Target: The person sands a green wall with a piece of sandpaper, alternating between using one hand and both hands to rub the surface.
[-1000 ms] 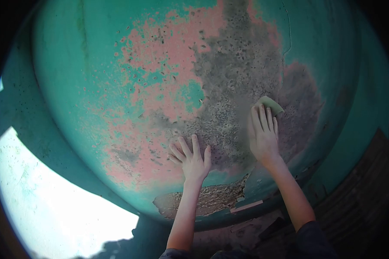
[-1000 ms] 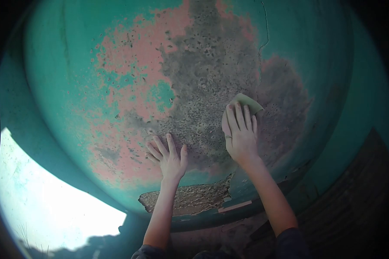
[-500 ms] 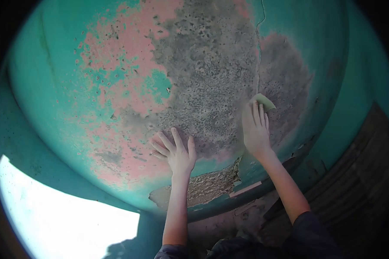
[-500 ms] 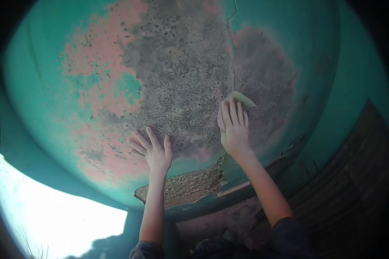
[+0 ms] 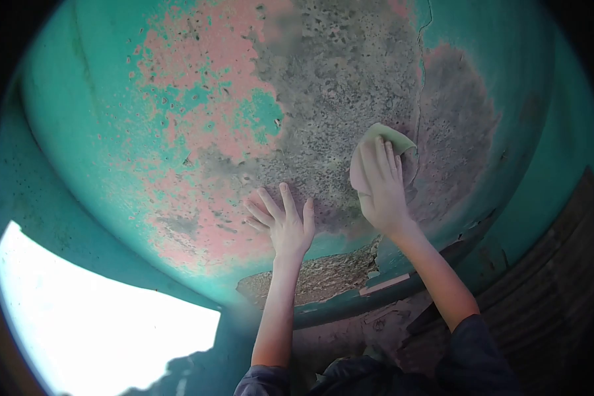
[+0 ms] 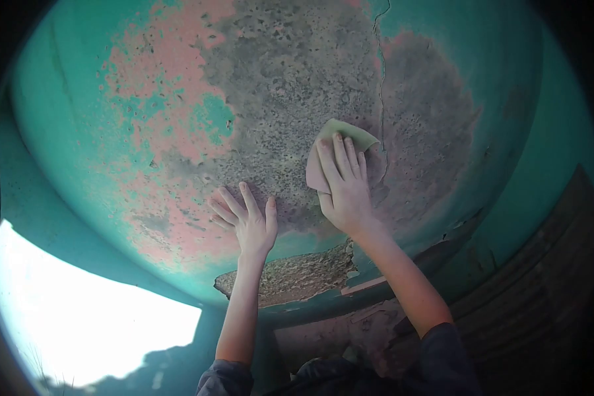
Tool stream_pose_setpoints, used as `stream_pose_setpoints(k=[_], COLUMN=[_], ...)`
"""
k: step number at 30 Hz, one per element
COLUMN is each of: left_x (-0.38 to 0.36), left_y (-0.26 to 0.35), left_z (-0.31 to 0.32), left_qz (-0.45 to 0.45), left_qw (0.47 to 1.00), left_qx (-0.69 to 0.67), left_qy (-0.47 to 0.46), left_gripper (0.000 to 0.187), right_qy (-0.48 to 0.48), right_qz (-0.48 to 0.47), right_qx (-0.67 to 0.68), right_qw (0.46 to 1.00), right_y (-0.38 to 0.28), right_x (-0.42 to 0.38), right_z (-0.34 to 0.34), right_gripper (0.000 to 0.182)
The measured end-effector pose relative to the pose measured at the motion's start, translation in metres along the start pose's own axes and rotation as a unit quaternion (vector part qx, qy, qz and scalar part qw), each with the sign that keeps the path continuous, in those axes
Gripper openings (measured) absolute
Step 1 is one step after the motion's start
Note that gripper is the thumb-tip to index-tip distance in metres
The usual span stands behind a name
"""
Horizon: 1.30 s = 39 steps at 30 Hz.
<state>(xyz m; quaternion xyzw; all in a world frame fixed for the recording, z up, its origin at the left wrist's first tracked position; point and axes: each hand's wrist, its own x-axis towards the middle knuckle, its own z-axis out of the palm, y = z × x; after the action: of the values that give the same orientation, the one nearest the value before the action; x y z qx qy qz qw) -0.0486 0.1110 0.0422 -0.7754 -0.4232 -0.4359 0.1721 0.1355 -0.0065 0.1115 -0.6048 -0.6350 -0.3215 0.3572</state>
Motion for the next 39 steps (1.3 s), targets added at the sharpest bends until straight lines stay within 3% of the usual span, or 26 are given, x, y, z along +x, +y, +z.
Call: stream_pose_setpoints(k=[1,3,5,7,9,11,13,14,18,19,21,22,23,25,26,27,29,30,31,33,35,37,39], left_x=[0.0,0.0,0.0,0.0,0.002,-0.002,0.0,0.0,-0.002,-0.002,0.001,0.001,0.0,0.0,0.0,-0.001,-0.001,0.0,0.001,-0.001,0.0,0.0,0.001], left_y=[0.0,-0.002,-0.002,-0.001,0.001,-0.003,-0.002,-0.001,-0.002,-0.003,-0.002,-0.001,0.0,0.0,0.0,-0.001,-0.001,-0.001,0.0,0.0,0.0,0.0,0.001], left_z=[0.001,0.003,0.002,0.001,0.002,0.001,0.002,0.003,0.003,0.004,0.007,0.006,0.006,0.005,0.003,0.004,0.006,0.005,0.003,0.001,0.002,0.005,0.006], left_qz=[-0.005,-0.007,-0.007,-0.002,-0.008,-0.005,0.0,-0.007,-0.011,-0.009,-0.012,-0.016,-0.021,-0.027,-0.026,-0.025,-0.02,-0.021,-0.021,-0.021,-0.015,-0.015,-0.019], left_qw=[1.0,0.999,0.999,1.0,1.0,1.0,1.0,1.0,1.0,1.0,1.0,0.999,0.999,0.999,0.999,0.999,0.999,0.999,0.999,0.999,0.999,1.0,1.0], left_qx=[0.004,-0.038,-0.036,-0.02,-0.017,-0.009,0.005,-0.012,-0.021,-0.022,-0.024,-0.036,-0.047,-0.045,-0.044,-0.043,-0.033,-0.033,-0.026,-0.019,-0.021,-0.021,-0.021], left_qy=[0.002,0.016,0.016,-0.004,-0.002,-0.012,-0.01,-0.004,-0.02,-0.007,0.011,0.015,0.017,0.008,-0.001,-0.002,0.011,0.012,-0.008,-0.029,-0.02,-0.007,0.004], left_gripper=[0.081,0.077,0.076,0.08,0.079,0.079,0.079,0.078,0.077,0.074,0.071,0.071,0.07,0.07,0.07,0.07,0.07,0.07,0.073,0.077,0.077,0.077,0.077], right_qy=[0.133,0.102,-0.166,-0.114,0.102,0.065,-0.12,-0.124,0.014,0.015,-0.106,-0.032,-0.032,0.101,0.013,0.014,-0.083,-0.02,-0.021,0.128,0.131,-0.083,-0.098], right_qz=[0.103,0.072,-0.136,-0.117,0.067,0.045,-0.121,-0.123,0.01,0.012,-0.071,0.003,0.0,0.074,0.049,0.05,-0.046,0.009,0.007,0.109,0.098,-0.022,-0.028], right_qx=[0.033,0.033,-0.008,-0.018,-0.039,-0.038,0.012,0.012,-0.014,-0.014,0.02,0.012,0.012,0.0,0.003,0.003,-0.017,-0.015,-0.013,0.002,-0.007,-0.01,-0.014], right_qw=[0.985,0.992,0.977,0.986,0.992,0.996,0.985,0.985,1.0,1.0,0.992,0.999,0.999,0.992,0.999,0.999,0.995,1.0,1.0,0.986,0.986,0.996,0.995], right_y=[-0.005,-0.013,-0.008,-0.005,-0.009,-0.021,-0.019,-0.02,-0.032,-0.033,-0.032,-0.035,-0.034,-0.036,-0.043,-0.043,-0.038,-0.036,-0.031,-0.022,-0.03,-0.037,-0.032], right_x=[0.007,0.002,-0.002,0.011,0.024,0.02,0.014,0.015,0.02,0.016,0.012,0.017,0.019,0.024,0.014,0.01,0.007,0.015,0.022,0.031,0.013,-0.015,-0.019], right_z=[0.005,0.002,-0.001,-0.006,-0.001,-0.004,-0.005,-0.003,0.003,0.001,-0.005,-0.009,-0.003,0.009,0.007,0.005,0.002,-0.003,-0.001,0.002,0.012,0.014,0.013], right_gripper=[0.071,0.07,0.075,0.075,0.074,0.078,0.085,0.085,0.083,0.083,0.084,0.083,0.083,0.082,0.081,0.081,0.082,0.08,0.08,0.076,0.075,0.078,0.081])
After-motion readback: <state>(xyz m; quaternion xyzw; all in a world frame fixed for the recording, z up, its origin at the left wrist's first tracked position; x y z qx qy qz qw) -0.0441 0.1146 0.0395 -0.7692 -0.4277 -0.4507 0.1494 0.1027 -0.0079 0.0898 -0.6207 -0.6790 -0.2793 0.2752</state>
